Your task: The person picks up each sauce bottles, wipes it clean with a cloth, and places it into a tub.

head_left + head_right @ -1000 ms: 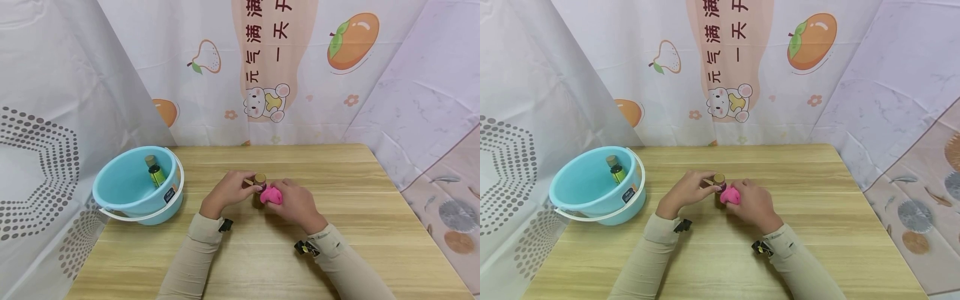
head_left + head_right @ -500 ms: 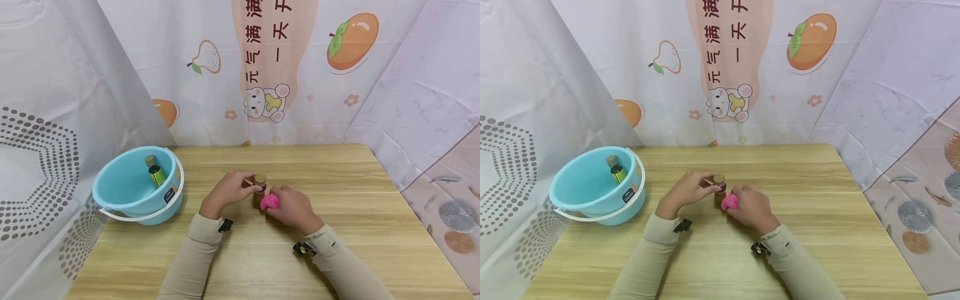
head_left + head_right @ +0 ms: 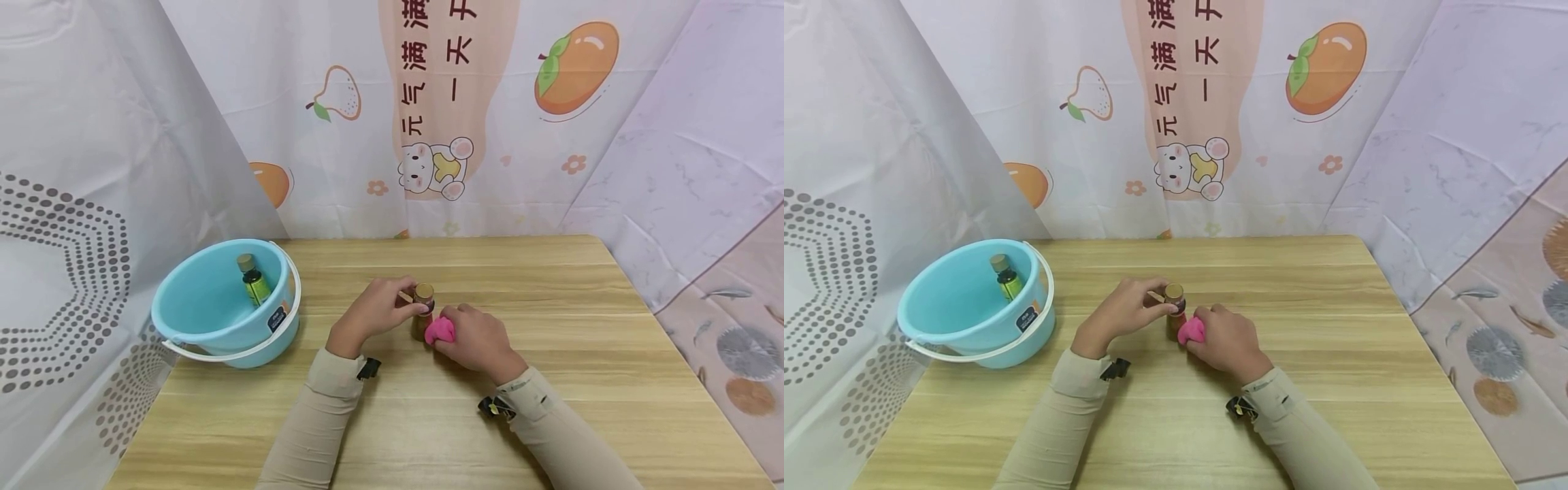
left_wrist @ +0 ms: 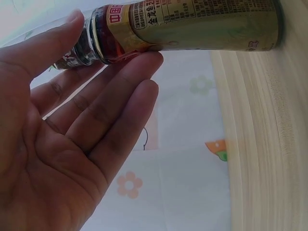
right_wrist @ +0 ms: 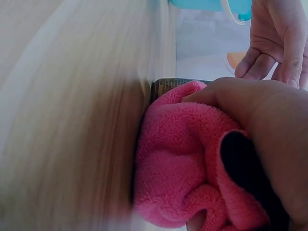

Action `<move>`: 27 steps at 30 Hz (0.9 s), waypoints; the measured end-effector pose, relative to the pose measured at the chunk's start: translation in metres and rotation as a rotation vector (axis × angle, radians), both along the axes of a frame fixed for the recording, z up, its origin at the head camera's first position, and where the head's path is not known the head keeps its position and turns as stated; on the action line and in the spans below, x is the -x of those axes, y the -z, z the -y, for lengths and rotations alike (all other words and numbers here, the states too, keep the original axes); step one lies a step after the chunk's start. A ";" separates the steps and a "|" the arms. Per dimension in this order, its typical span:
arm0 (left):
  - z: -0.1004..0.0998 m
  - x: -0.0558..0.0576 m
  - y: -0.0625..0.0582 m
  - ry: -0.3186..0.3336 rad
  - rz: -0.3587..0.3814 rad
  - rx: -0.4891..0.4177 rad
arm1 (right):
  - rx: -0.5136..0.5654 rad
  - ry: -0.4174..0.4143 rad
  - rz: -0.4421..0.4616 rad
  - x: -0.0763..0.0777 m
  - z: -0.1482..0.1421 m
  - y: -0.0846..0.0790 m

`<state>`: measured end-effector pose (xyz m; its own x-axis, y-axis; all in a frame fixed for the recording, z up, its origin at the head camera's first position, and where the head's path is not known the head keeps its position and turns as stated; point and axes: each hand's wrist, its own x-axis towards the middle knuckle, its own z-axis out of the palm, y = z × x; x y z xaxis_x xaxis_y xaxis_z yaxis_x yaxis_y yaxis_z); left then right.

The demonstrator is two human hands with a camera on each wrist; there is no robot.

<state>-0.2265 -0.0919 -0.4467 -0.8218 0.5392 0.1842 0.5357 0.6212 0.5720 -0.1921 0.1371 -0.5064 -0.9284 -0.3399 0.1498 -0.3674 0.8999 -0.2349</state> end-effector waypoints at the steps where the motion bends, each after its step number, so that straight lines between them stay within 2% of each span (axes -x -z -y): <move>1: 0.000 0.000 0.000 -0.001 -0.002 0.000 | 0.000 0.000 -0.005 0.000 0.000 0.000; 13: 0.000 -0.001 0.000 -0.027 -0.014 0.014 | 0.022 -0.005 -0.064 0.000 -0.001 -0.004; 27: -0.001 -0.001 0.000 -0.032 -0.013 -0.003 | 0.069 -0.014 -0.106 -0.001 -0.004 -0.017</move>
<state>-0.2253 -0.0913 -0.4472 -0.8359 0.5124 0.1969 0.5235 0.6361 0.5669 -0.1914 0.1406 -0.4896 -0.9013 -0.3379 0.2709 -0.4058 0.8775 -0.2555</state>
